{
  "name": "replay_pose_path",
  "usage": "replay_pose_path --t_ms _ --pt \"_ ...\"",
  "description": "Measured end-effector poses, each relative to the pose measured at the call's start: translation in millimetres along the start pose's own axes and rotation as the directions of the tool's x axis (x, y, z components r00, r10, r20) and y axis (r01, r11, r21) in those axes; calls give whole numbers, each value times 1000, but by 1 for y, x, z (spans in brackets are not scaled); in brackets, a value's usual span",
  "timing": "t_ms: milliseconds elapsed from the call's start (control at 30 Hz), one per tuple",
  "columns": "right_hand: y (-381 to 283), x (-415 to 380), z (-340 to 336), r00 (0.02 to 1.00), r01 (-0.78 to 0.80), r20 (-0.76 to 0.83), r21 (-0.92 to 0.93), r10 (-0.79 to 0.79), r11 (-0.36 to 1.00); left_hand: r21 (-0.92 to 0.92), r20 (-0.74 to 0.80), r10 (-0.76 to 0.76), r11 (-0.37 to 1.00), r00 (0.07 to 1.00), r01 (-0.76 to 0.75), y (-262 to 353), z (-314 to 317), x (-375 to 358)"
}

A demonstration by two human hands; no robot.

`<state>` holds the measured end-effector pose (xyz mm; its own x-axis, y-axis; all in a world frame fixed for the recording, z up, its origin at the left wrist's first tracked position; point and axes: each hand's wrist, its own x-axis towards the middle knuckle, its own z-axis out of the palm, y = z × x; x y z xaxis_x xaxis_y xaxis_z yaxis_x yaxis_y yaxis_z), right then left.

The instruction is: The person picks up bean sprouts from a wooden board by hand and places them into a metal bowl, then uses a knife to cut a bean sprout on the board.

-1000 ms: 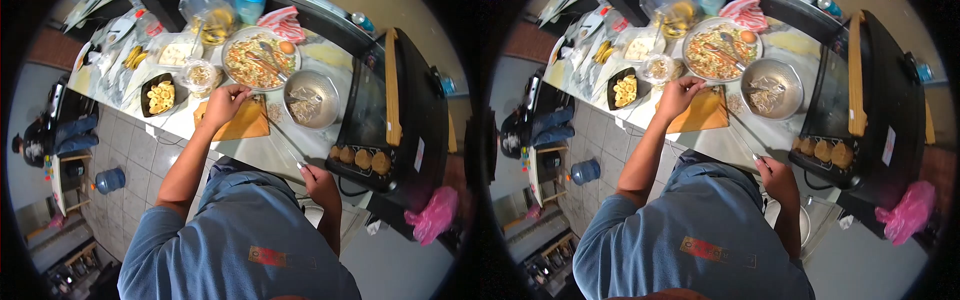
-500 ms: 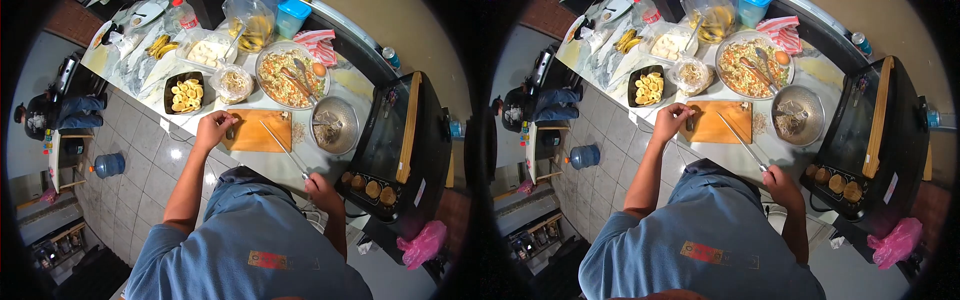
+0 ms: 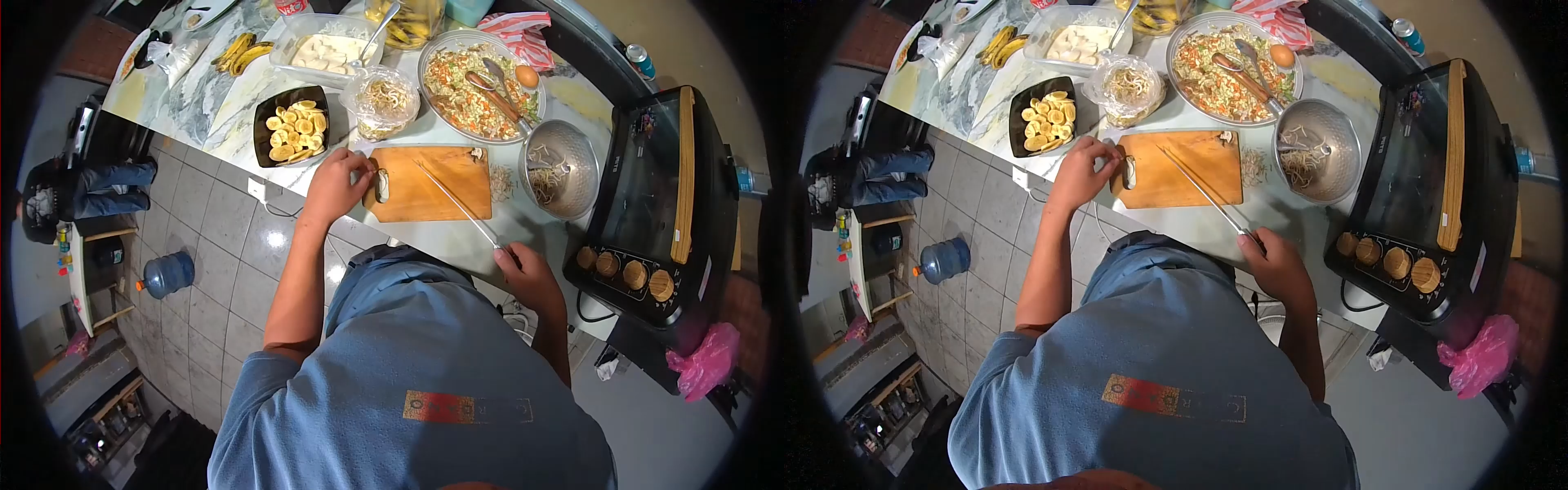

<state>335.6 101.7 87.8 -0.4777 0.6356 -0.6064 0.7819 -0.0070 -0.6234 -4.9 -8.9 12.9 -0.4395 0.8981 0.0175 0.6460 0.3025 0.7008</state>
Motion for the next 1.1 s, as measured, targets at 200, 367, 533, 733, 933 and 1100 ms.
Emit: replay_pose_path --t_ms 200,367,533,733,933,1100 --pt "-1 1 3 999 24 -28 -24 -25 999 163 38 142 976 989 -147 11 9 -3" --pt "-9 0 2 1000 -1 -31 -2 1 1000 362 26 226 906 974 -220 12 15 3" --pt "-10 3 1 999 38 -35 -19 -39 999 421 132 255 860 958 -287 17 12 8" --pt "0 8 1 994 95 -45 -18 -96 995 439 202 286 829 937 -347 10 15 15" --pt "4 10 0 991 119 -54 -2 -119 993 576 316 301 693 900 -434 17 11 23" --pt "12 11 1 991 126 -44 31 -124 992 610 394 305 619 867 -495 23 7 30"
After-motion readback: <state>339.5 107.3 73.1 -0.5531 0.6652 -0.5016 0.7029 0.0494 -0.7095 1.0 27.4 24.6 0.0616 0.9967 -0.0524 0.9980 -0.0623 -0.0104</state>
